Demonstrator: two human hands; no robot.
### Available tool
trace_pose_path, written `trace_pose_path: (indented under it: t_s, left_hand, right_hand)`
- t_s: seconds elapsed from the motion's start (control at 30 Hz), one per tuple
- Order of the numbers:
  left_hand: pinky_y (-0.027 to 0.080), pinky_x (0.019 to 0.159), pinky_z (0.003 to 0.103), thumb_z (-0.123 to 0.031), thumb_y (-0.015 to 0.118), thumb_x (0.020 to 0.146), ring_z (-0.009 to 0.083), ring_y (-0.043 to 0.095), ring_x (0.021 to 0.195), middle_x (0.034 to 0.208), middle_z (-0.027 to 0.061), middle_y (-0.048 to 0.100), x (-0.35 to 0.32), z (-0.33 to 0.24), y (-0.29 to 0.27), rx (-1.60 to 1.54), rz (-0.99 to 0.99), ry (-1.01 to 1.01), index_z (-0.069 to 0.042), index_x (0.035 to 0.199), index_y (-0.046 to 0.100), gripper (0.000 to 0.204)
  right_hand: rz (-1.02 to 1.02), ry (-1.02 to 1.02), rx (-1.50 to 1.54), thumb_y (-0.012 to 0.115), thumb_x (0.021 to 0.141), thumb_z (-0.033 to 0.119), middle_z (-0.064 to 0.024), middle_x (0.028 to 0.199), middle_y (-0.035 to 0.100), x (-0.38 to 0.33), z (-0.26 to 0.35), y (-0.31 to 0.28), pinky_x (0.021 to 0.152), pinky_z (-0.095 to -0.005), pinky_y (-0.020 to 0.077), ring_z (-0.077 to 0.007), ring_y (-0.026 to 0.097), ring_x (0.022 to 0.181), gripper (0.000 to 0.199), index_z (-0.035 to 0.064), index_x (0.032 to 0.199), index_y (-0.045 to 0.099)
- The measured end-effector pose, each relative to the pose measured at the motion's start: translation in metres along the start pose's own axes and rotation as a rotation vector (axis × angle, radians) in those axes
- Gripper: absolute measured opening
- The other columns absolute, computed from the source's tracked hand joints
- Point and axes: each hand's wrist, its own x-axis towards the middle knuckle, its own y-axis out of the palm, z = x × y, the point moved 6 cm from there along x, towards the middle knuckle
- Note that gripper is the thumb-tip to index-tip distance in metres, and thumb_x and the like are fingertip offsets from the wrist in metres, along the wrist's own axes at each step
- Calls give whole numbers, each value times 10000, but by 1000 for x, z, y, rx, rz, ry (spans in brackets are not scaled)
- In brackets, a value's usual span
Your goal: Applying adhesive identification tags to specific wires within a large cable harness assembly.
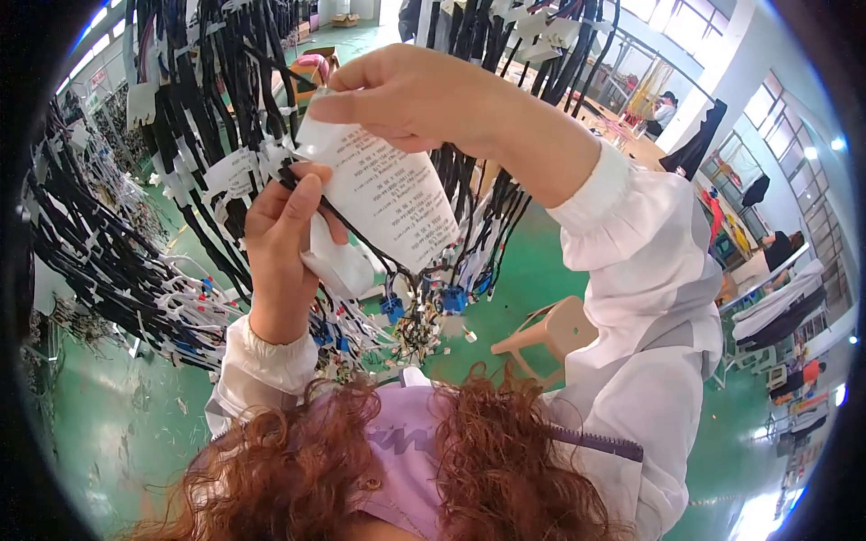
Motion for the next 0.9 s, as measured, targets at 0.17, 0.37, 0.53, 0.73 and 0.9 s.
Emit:
trace_pose_path:
  t_s: [0.17, 0.37, 0.53, 0.73, 0.9]
  left_hand:
    - [375, 464, 193, -193, 596, 856, 109, 542, 518, 728, 55, 596, -2, 4, -6, 51, 114, -116, 6, 921, 593, 209]
    - [399, 483, 217, -151, 597, 840, 127, 544, 530, 740, 70, 597, -5, 0, -14, 86, 190, -174, 19, 885, 598, 176]
    - [409, 486, 215, -137, 596, 834, 130, 547, 535, 748, 75, 598, -5, -1, -14, 118, 264, -219, 20, 878, 595, 163]
    - [380, 467, 199, -121, 612, 813, 121, 555, 525, 744, 55, 594, -6, -8, -38, 281, 285, -201, 18, 851, 592, 146]
    - [387, 473, 195, -113, 609, 811, 110, 548, 521, 737, 50, 587, -8, -13, -38, 338, 293, -202, 11, 836, 588, 129]
  right_hand:
    - [-30, -77, 45, 597, 862, 240, 98, 511, 348, 1, -7, -4, 341, -161, 170, 32, 262, 380, 207, 66, 767, 539]
    - [39, -50, -85, 623, 837, 278, 66, 583, 411, 2, -11, -13, 346, -159, 216, 18, 306, 395, 275, 35, 956, 573]
    - [-448, -395, -467, 632, 823, 255, -40, 881, 521, -23, -27, -31, 590, -215, 420, -82, 511, 671, 426, 45, 1158, 474]
    - [-650, -259, -236, 641, 809, 166, -64, 774, 517, -81, -76, 36, 589, -254, 424, -109, 506, 651, 264, 27, 923, 449]
    - [-545, -178, 514, 665, 800, 168, -72, 874, 554, -62, -124, 70, 638, -245, 457, -123, 566, 725, 362, 27, 983, 387]
